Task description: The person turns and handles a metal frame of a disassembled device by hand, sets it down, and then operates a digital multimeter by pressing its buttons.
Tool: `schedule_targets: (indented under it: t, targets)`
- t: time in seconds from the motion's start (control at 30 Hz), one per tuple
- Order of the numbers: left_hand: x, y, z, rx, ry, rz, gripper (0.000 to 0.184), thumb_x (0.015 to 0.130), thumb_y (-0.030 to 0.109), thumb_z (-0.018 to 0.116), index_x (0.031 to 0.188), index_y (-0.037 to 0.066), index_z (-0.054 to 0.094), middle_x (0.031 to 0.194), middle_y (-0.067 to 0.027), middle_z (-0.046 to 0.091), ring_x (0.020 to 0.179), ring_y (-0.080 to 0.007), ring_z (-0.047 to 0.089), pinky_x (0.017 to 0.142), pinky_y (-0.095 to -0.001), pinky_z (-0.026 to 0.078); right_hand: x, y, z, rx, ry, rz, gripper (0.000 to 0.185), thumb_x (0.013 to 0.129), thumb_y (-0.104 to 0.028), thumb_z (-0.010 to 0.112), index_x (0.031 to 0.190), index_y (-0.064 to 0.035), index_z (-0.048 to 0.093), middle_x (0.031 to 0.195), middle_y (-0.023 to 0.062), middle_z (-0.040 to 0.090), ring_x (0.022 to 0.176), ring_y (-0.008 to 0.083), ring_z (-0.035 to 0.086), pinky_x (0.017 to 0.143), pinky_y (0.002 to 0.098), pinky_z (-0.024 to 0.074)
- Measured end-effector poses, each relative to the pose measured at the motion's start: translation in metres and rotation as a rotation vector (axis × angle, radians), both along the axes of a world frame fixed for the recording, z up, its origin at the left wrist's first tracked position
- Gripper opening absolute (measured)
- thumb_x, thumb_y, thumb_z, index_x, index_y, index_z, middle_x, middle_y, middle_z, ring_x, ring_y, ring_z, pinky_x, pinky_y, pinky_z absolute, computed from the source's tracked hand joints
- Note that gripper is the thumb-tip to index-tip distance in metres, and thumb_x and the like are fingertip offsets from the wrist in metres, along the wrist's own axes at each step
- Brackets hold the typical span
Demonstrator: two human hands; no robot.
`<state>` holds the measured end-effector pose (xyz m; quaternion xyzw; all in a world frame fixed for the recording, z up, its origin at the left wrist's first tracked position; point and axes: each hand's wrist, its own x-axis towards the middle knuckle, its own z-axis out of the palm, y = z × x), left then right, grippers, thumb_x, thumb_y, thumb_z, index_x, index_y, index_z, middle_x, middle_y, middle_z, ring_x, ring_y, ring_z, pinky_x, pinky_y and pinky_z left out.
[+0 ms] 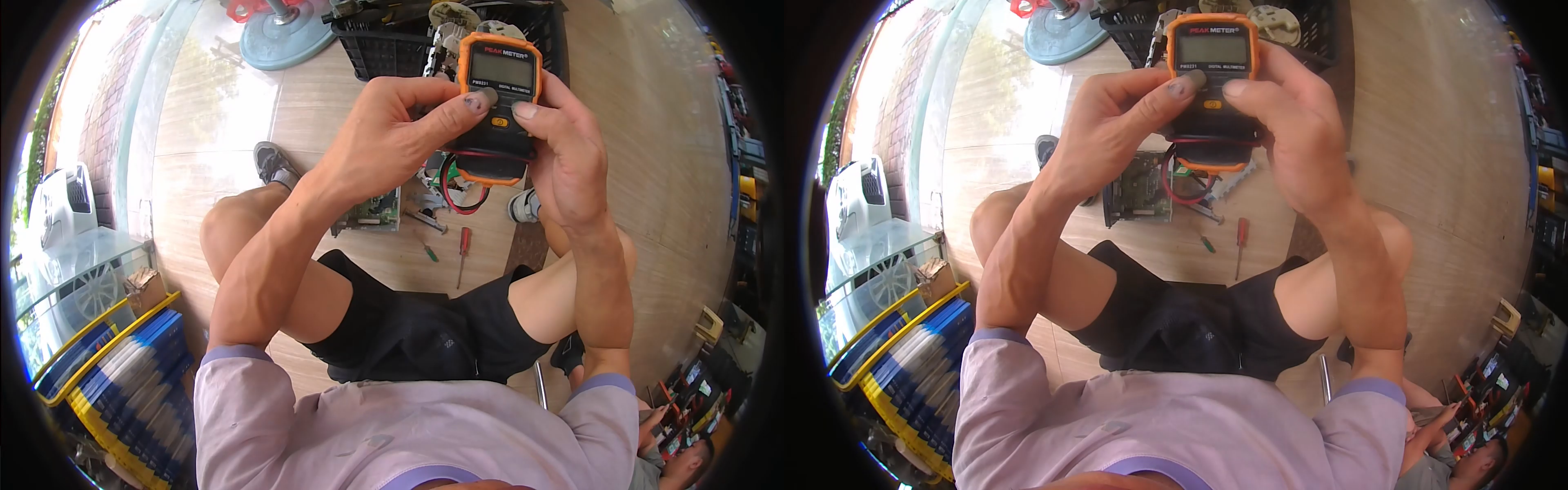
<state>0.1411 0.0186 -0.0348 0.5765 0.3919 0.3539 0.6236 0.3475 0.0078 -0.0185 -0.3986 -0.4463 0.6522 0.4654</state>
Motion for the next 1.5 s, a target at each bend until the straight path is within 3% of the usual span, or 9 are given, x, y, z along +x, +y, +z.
schedule_targets:
  t: [0.2, 0.3, 0.4, 0.8, 0.9, 1.1, 1.2, 1.5]
  targets:
    - [0.003, -0.001, -0.002, -0.013, -0.068, -0.007, 0.041, 0.104, 0.032, 0.065, 0.121, -0.005, 0.072, 0.097, -0.0058, 0.074, 0.089, -0.0093, 0.067, 0.083, -0.0264, 0.055, 0.005, 0.000, -0.002, -0.004, -0.016, 0.015, 0.041, 0.096, -0.013, 0.054, 0.135, 0.0017, 0.058, 0.112, 0.0092, 0.069, 0.096, 0.0146, 0.070, 0.081, 0.0293, 0.0599]
    - [0.005, -0.001, -0.003, 0.004, -0.082, 0.030, 0.042, 0.102, 0.033, 0.069, 0.111, -0.008, 0.074, 0.090, -0.0047, 0.074, 0.086, -0.0073, 0.065, 0.077, -0.0250, 0.056, 0.007, -0.001, -0.004, -0.004, -0.019, 0.012, 0.042, 0.096, -0.013, 0.054, 0.135, 0.0020, 0.058, 0.113, 0.0092, 0.069, 0.096, 0.0146, 0.069, 0.082, 0.0294, 0.0597]
    - [0.003, 0.000, -0.001, -0.030, -0.027, -0.021, 0.042, 0.104, 0.033, 0.065, 0.122, -0.004, 0.071, 0.099, -0.0065, 0.075, 0.090, -0.0099, 0.067, 0.084, -0.0272, 0.055, 0.007, -0.003, -0.001, -0.018, -0.001, 0.008, 0.042, 0.096, -0.012, 0.055, 0.135, 0.0024, 0.058, 0.113, 0.0092, 0.069, 0.097, 0.0145, 0.069, 0.082, 0.0294, 0.0594]
    - [0.004, 0.001, 0.008, -0.065, -0.013, -0.039, 0.041, 0.097, 0.029, 0.064, 0.119, -0.005, 0.072, 0.101, -0.0100, 0.073, 0.095, -0.0159, 0.068, 0.093, -0.0324, 0.052, 0.016, -0.006, 0.000, -0.060, 0.059, 0.038, 0.044, 0.095, -0.011, 0.055, 0.137, 0.0024, 0.057, 0.118, 0.0100, 0.069, 0.103, 0.0157, 0.068, 0.087, 0.0314, 0.0589]
    - [0.007, -0.002, 0.010, -0.086, -0.024, 0.026, 0.032, 0.097, 0.023, 0.066, 0.106, -0.007, 0.075, 0.094, -0.0066, 0.074, 0.090, -0.0103, 0.066, 0.087, -0.0290, 0.055, 0.017, -0.005, 0.000, -0.055, 0.056, 0.048, 0.044, 0.096, -0.012, 0.055, 0.137, 0.0027, 0.057, 0.118, 0.0100, 0.069, 0.104, 0.0160, 0.068, 0.088, 0.0320, 0.0589]
    - [0.008, -0.002, 0.006, -0.062, -0.082, 0.046, 0.032, 0.098, 0.023, 0.066, 0.106, -0.007, 0.075, 0.093, -0.0056, 0.074, 0.090, -0.0101, 0.066, 0.088, -0.0290, 0.055, 0.016, -0.006, 0.002, -0.052, 0.045, 0.038, 0.044, 0.096, -0.013, 0.056, 0.137, 0.0032, 0.057, 0.118, 0.0102, 0.069, 0.102, 0.0158, 0.069, 0.086, 0.0317, 0.0593]
    - [0.006, -0.001, 0.004, -0.063, -0.031, 0.007, 0.037, 0.099, 0.029, 0.064, 0.115, -0.002, 0.076, 0.100, -0.0076, 0.071, 0.095, -0.0135, 0.065, 0.090, -0.0309, 0.052, 0.016, -0.005, 0.001, -0.054, 0.047, 0.037, 0.043, 0.095, -0.013, 0.056, 0.136, 0.0032, 0.058, 0.116, 0.0101, 0.069, 0.100, 0.0155, 0.069, 0.085, 0.0313, 0.0595]
    - [0.003, 0.001, 0.002, -0.052, -0.003, 0.001, 0.036, 0.099, 0.028, 0.064, 0.117, -0.002, 0.075, 0.100, -0.0071, 0.071, 0.095, -0.0132, 0.065, 0.090, -0.0306, 0.052, 0.013, -0.002, 0.000, -0.052, 0.025, 0.027, 0.043, 0.095, -0.015, 0.057, 0.134, 0.0030, 0.058, 0.113, 0.0093, 0.070, 0.097, 0.0145, 0.070, 0.081, 0.0308, 0.0604]
